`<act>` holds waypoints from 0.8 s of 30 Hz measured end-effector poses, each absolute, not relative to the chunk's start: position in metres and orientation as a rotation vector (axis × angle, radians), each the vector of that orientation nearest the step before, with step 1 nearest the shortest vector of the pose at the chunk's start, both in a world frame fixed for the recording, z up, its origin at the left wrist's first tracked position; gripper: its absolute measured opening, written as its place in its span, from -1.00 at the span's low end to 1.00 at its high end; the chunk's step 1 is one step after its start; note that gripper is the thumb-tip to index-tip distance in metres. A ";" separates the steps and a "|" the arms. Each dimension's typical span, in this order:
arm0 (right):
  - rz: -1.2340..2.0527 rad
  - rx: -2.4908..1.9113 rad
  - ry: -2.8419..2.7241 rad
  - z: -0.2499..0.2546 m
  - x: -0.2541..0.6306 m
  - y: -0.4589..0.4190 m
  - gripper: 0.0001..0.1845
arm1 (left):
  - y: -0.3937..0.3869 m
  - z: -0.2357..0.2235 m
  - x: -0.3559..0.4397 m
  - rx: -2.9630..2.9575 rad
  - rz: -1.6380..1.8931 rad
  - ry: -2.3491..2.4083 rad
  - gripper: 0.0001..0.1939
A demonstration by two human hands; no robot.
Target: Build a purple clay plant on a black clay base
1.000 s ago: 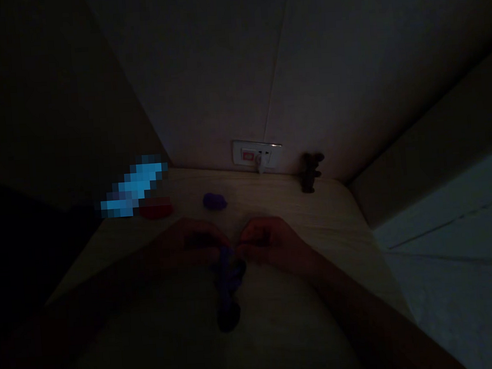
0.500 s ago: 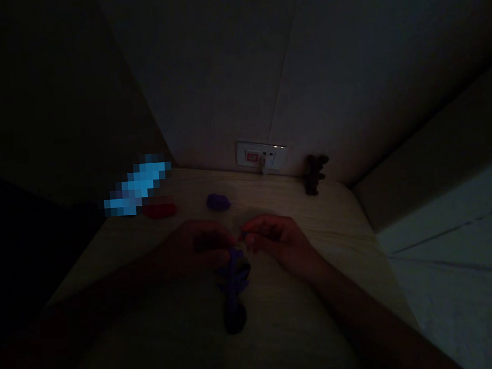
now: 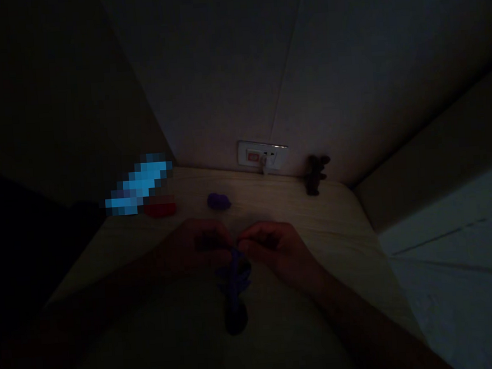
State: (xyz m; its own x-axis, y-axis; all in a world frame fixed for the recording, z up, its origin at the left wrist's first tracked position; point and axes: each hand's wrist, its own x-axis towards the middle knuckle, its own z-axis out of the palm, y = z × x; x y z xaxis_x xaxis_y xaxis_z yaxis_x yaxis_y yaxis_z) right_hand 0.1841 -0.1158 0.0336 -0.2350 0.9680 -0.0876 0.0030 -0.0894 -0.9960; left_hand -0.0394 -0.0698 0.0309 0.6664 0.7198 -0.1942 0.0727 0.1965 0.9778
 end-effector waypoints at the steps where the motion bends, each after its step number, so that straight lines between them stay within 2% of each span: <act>1: 1.472 -1.135 -1.329 0.033 0.184 -0.116 -0.77 | -0.070 0.031 -0.039 1.318 0.514 0.747 -0.74; 10: 1.501 -1.113 -1.300 0.030 0.184 -0.115 -0.79 | -0.070 0.028 -0.039 1.305 0.521 0.734 -0.73; 24: 1.578 -1.085 -1.220 0.027 0.183 -0.114 -0.71 | -0.070 0.030 -0.039 1.308 0.514 0.742 -0.76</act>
State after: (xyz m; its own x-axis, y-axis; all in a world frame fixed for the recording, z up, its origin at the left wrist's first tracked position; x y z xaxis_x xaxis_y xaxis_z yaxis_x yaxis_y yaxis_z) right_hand 0.1834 -0.1135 0.0266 -0.2685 0.9538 -0.1351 -0.1095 -0.1695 -0.9794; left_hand -0.0389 -0.0696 0.0302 0.6713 0.7149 -0.1955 0.0678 0.2034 0.9767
